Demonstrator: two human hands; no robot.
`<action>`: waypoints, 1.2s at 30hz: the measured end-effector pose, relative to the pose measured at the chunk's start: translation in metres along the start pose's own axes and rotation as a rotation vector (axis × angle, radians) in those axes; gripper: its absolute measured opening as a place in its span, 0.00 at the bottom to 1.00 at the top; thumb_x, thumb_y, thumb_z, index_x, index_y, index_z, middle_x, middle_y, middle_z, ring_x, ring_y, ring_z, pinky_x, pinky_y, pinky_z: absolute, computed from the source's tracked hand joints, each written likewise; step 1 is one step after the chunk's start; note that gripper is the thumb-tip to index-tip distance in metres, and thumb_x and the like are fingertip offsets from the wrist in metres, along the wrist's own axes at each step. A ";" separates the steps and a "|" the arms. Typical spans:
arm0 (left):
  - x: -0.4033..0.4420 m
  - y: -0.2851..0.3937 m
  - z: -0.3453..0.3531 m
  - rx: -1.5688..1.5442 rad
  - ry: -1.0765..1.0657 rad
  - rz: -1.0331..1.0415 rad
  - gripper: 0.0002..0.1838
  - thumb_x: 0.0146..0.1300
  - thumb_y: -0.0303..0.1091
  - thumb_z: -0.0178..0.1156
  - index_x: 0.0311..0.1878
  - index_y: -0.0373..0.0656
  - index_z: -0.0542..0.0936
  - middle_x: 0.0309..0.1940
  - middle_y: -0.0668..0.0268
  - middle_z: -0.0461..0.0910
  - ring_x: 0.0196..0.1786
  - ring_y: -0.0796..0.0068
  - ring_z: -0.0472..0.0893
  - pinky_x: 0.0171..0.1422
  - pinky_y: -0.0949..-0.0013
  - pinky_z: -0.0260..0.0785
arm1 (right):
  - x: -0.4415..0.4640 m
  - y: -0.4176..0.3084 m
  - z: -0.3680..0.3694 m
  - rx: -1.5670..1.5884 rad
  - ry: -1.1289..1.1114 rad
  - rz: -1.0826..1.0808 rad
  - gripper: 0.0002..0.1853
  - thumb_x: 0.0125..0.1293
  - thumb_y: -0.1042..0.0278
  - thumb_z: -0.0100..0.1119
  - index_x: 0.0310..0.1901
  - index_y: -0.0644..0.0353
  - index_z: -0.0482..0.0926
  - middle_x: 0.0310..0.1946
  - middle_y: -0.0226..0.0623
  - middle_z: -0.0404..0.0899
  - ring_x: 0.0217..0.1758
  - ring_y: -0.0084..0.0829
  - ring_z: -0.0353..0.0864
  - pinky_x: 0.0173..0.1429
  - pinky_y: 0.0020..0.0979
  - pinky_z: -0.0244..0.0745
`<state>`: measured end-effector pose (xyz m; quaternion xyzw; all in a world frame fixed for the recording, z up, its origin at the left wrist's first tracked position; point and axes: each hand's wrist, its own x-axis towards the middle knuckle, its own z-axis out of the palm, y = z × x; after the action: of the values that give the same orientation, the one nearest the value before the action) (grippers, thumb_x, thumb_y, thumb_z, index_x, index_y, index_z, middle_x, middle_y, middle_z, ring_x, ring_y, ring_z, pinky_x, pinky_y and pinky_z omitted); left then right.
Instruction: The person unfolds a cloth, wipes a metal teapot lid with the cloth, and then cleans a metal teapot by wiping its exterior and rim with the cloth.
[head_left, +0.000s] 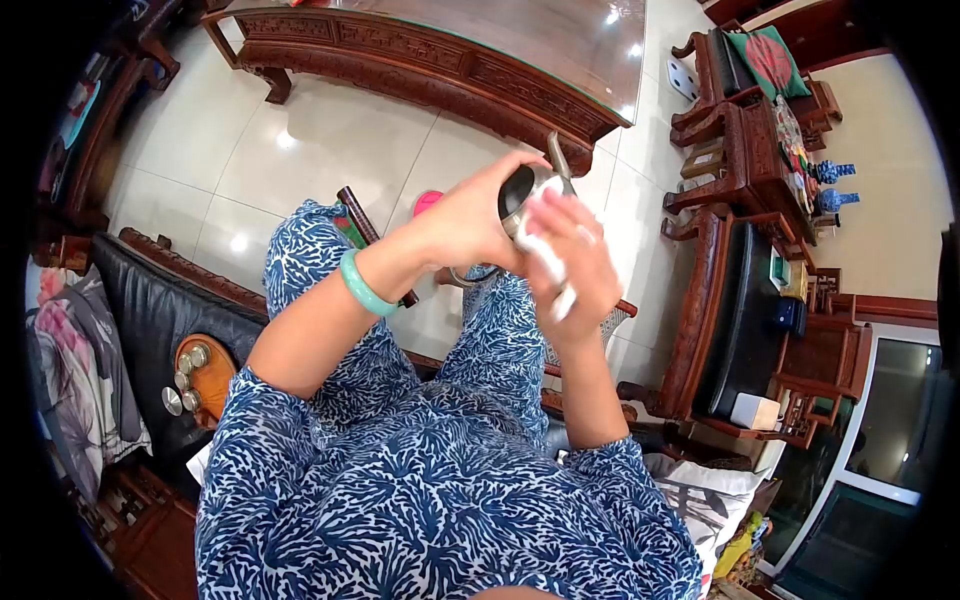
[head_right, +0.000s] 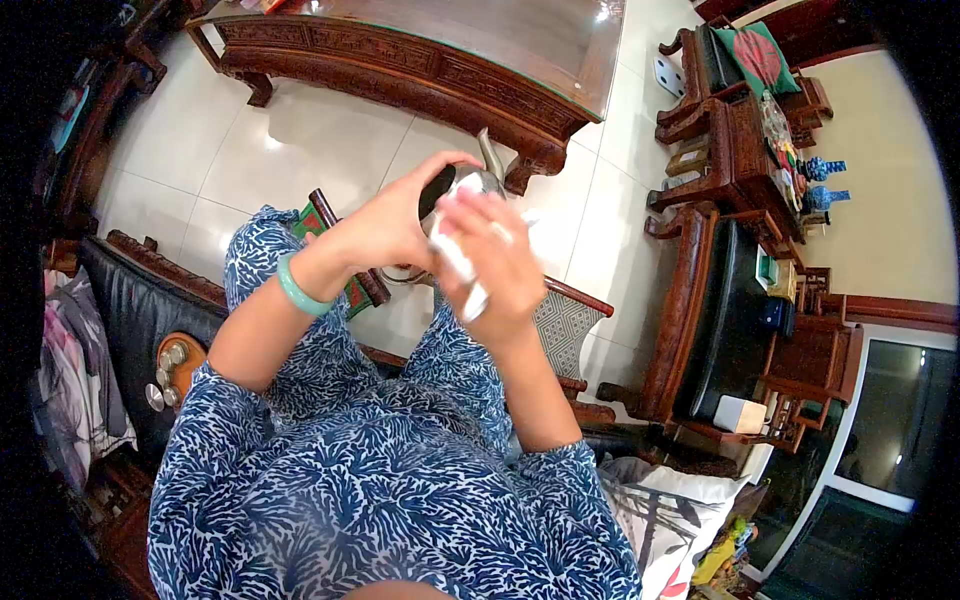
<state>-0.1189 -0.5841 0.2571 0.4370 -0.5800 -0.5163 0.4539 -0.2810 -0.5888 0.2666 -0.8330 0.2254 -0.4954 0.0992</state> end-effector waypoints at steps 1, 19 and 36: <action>0.000 0.002 -0.001 -0.016 -0.003 -0.058 0.52 0.30 0.29 0.76 0.66 0.45 0.63 0.52 0.58 0.74 0.54 0.69 0.74 0.58 0.67 0.68 | -0.006 -0.003 0.004 -0.057 -0.020 -0.057 0.06 0.54 0.75 0.62 0.35 0.62 0.81 0.40 0.42 0.85 0.53 0.44 0.82 0.62 0.44 0.71; -0.002 0.006 0.009 0.338 0.116 0.225 0.52 0.26 0.34 0.74 0.64 0.44 0.65 0.56 0.56 0.70 0.60 0.54 0.71 0.67 0.59 0.63 | 0.009 0.013 -0.009 -0.066 0.065 -0.023 0.09 0.55 0.78 0.61 0.38 0.69 0.81 0.42 0.45 0.84 0.49 0.46 0.83 0.58 0.44 0.76; -0.002 0.007 0.013 0.119 -0.045 0.130 0.53 0.27 0.34 0.76 0.65 0.43 0.64 0.54 0.57 0.73 0.57 0.62 0.73 0.64 0.64 0.65 | -0.004 0.016 -0.017 0.128 0.152 0.076 0.08 0.59 0.79 0.58 0.40 0.69 0.80 0.42 0.46 0.84 0.51 0.45 0.82 0.63 0.48 0.71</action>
<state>-0.1317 -0.5785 0.2634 0.4128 -0.6471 -0.4600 0.4464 -0.3020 -0.6005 0.2658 -0.7758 0.2315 -0.5665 0.1537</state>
